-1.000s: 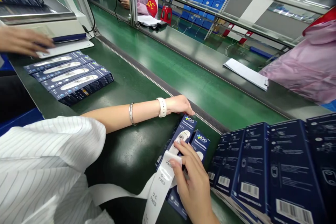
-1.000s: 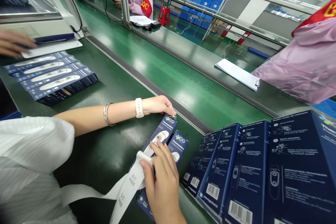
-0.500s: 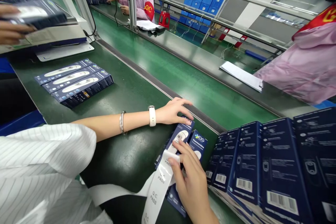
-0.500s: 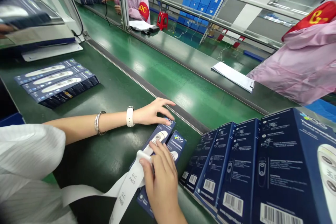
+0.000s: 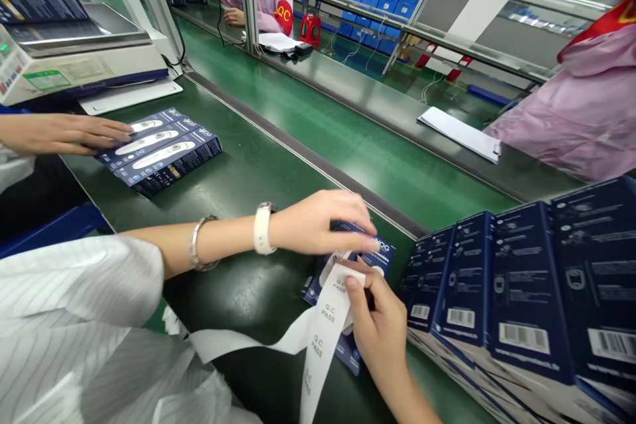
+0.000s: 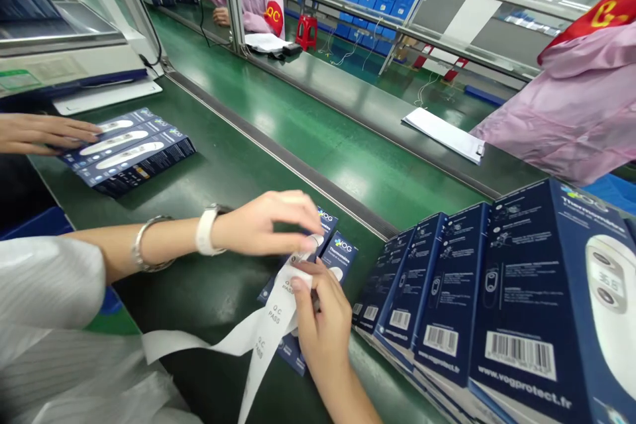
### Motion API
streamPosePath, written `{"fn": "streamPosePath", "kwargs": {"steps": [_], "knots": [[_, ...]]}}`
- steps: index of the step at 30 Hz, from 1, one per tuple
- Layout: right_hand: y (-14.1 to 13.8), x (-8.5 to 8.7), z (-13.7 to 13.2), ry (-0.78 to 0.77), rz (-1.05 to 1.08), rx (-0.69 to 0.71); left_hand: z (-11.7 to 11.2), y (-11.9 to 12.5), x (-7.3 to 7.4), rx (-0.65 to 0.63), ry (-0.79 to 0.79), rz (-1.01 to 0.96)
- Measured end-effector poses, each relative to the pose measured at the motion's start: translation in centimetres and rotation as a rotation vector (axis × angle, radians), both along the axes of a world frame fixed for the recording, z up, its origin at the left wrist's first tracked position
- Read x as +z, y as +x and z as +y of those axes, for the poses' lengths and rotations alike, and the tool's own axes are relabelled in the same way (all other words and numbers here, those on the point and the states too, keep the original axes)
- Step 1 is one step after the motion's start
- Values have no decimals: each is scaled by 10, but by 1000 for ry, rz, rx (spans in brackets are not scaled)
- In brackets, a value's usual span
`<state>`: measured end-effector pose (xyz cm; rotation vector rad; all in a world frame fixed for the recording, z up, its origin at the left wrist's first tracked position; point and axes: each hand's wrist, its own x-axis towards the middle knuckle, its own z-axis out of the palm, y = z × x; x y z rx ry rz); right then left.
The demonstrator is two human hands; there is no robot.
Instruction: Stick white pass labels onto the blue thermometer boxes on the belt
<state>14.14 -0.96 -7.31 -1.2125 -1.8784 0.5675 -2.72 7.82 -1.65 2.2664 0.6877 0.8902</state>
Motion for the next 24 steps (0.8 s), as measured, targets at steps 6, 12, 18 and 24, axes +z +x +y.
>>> {"fn": "streamPosePath", "kwargs": {"steps": [6,12,18,24], "knots": [[0,0,-6,-60,112,-32,-50,-8,-15,-3,-78,90],[0,-2,-10,-60,171,-8,-52,-4,-21,66,-54,14],[-6,10,-14,-54,33,-43,-59,-4,-19,120,34,173],[-6,12,-18,-19,21,-109,-65,-1,-20,230,210,109]]}}
